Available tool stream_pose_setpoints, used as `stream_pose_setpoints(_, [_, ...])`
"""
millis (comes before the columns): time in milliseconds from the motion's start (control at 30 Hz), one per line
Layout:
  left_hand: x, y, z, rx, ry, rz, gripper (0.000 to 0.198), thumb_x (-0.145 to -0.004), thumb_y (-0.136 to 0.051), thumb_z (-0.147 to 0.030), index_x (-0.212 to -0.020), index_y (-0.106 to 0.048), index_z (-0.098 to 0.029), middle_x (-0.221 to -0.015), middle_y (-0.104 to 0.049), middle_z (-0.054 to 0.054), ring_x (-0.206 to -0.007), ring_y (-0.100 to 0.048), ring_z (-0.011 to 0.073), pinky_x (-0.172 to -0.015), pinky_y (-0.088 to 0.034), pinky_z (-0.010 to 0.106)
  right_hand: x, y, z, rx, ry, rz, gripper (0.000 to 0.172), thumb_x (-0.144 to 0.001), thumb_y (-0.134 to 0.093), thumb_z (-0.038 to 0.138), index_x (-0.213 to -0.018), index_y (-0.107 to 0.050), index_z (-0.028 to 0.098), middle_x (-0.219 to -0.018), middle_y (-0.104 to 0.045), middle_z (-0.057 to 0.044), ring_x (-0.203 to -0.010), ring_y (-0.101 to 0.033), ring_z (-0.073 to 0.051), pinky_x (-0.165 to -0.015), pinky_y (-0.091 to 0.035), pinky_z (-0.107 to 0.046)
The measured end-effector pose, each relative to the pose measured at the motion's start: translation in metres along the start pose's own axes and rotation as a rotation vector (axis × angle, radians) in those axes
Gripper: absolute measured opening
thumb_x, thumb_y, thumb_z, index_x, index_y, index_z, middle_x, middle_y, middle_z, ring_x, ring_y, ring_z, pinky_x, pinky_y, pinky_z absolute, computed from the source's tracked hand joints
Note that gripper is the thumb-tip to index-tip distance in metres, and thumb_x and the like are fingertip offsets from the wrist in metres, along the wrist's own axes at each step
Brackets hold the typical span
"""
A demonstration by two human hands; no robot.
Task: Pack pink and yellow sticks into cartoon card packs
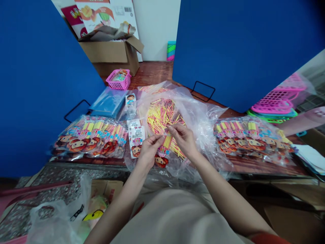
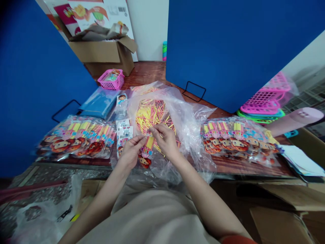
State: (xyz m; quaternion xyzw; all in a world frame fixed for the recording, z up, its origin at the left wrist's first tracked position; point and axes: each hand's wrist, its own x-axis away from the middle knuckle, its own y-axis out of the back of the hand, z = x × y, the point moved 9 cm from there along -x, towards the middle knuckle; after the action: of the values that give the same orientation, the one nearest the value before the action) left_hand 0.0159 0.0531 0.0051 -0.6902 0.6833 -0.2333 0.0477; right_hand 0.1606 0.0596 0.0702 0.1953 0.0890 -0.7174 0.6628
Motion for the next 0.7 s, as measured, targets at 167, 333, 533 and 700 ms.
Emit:
stream_pose_setpoints(167, [0.002,0.001,-0.003,0.012,0.006,-0.009,0.031,-0.052,-0.089,-0.035,-0.07,-0.074,-0.015,-0.067,-0.069,-0.001,-0.06,-0.056,0.0088,-0.062,-0.045,0.021,0.001,0.001,0.013,0.148,0.016,0.108,0.036,-0.097,-0.046,0.046,-0.086,-0.067,0.019,-0.082,-0.063,-0.004,-0.079,-0.059,-0.016,-0.074,-0.045,-0.029])
stream_pose_setpoints(333, [0.001,0.003,-0.001,0.001,-0.01,0.001,0.033,-0.052,-0.088,-0.038,-0.073,-0.074,-0.016,-0.067,-0.068,-0.001,-0.062,-0.057,0.0095,-0.063,-0.046,0.022,0.001,-0.006,0.008,0.269,0.043,0.228,0.028,-0.09,-0.06,0.046,-0.091,-0.063,0.018,-0.085,-0.065,-0.004,-0.078,-0.059,-0.016,-0.072,-0.044,-0.028])
stream_pose_setpoints(533, [0.002,0.0,-0.008,0.022,-0.013,0.046,0.047,-0.058,-0.083,-0.055,-0.08,-0.074,-0.015,-0.067,-0.068,0.001,-0.058,-0.059,0.0114,-0.058,-0.047,0.024,-0.005,0.001,0.014,0.193,-0.039,0.207,0.034,-0.082,-0.067,0.051,-0.074,-0.063,0.018,-0.066,-0.061,-0.001,-0.062,-0.053,-0.013,-0.06,-0.041,-0.026])
stream_pose_setpoints(700, [-0.006,0.02,-0.048,0.015,-0.174,0.019,0.058,-0.076,-0.059,-0.07,-0.094,-0.071,-0.016,-0.073,-0.068,0.005,-0.069,-0.065,0.0159,-0.068,-0.052,0.029,-0.021,0.033,0.045,-0.096,-0.052,0.059,0.038,-0.081,-0.064,0.059,-0.077,-0.064,0.021,-0.072,-0.064,-0.001,-0.063,-0.057,-0.013,-0.06,-0.046,-0.026])
